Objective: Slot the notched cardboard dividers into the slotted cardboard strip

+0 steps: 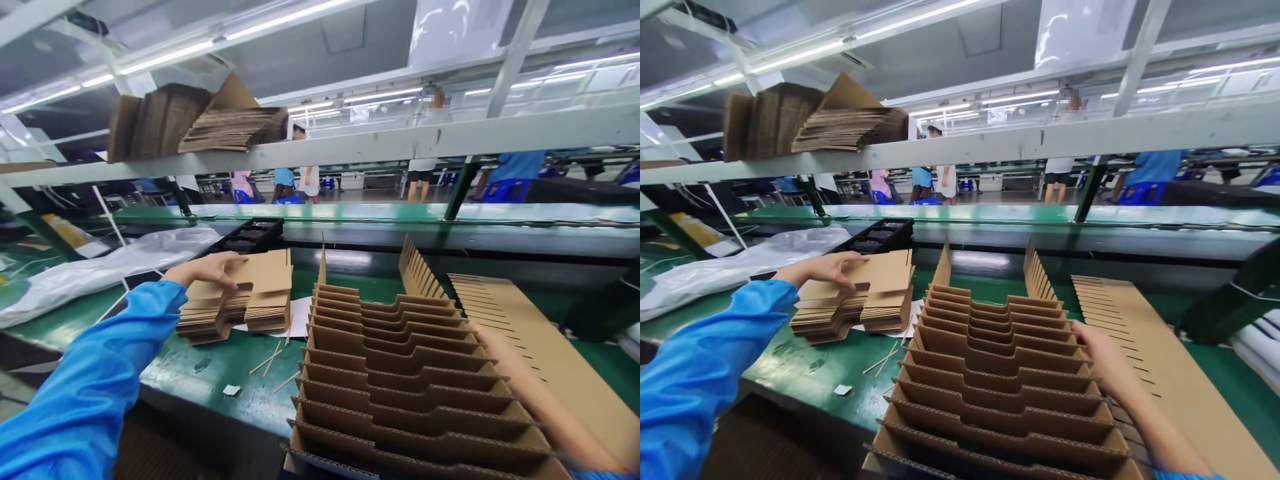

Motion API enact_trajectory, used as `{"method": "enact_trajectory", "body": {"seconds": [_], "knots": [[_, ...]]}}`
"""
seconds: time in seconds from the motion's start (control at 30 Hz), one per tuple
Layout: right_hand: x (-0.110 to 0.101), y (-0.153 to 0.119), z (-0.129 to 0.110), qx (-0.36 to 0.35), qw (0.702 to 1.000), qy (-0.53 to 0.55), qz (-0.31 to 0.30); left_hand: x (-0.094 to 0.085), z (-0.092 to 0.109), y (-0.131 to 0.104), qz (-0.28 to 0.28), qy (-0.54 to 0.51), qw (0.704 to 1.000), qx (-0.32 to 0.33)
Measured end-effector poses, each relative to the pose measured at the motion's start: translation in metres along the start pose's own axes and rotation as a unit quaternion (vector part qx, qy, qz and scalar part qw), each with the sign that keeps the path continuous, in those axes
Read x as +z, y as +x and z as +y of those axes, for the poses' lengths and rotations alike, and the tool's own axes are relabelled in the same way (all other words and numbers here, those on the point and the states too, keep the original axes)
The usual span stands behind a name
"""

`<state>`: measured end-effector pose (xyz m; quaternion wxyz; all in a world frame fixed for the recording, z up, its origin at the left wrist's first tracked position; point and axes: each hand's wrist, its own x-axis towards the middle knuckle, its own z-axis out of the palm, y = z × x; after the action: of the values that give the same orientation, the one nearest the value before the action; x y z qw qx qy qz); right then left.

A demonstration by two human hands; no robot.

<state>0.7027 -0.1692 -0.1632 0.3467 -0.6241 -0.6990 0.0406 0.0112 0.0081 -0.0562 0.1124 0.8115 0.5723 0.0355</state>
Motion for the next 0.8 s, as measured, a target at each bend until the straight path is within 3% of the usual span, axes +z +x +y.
{"method": "enact_trajectory", "body": {"seconds": [0.1, 0.17, 0.23, 0.33, 0.43, 0.53, 0.63, 0.73, 0.8], "knots": [[-0.026, 0.004, -0.006, -0.013, 0.996, -0.025, 0.085, -0.018, 0.037, -0.011, 0.065, 0.008, 0.995, 0.071], [-0.043, 0.007, -0.026, -0.068, 0.981, -0.062, 0.171, -0.027, 0.081, -0.018, 0.081, -0.004, 0.985, 0.154], [-0.056, 0.014, -0.056, -0.167, 0.957, -0.081, 0.221, -0.029, 0.136, -0.023, 0.062, -0.026, 0.969, 0.237], [-0.065, 0.025, -0.103, -0.295, 0.926, -0.099, 0.215, -0.024, 0.217, -0.024, 0.039, -0.097, 0.938, 0.331], [-0.067, 0.034, -0.128, -0.363, 0.916, -0.083, 0.148, -0.021, 0.27, -0.018, 0.015, -0.158, 0.912, 0.377], [-0.069, 0.037, -0.119, -0.333, 0.932, -0.02, 0.143, -0.025, 0.283, -0.011, -0.015, -0.23, 0.894, 0.385], [-0.067, 0.043, -0.092, -0.229, 0.954, 0.033, 0.188, -0.02, 0.265, -0.005, -0.005, -0.361, 0.857, 0.368], [-0.058, 0.051, -0.073, -0.114, 0.964, 0.069, 0.232, 0.009, 0.244, -0.001, 0.071, -0.556, 0.773, 0.297], [-0.051, 0.057, -0.07, -0.051, 0.966, 0.124, 0.219, 0.037, 0.238, 0.003, 0.149, -0.628, 0.723, 0.245]]}}
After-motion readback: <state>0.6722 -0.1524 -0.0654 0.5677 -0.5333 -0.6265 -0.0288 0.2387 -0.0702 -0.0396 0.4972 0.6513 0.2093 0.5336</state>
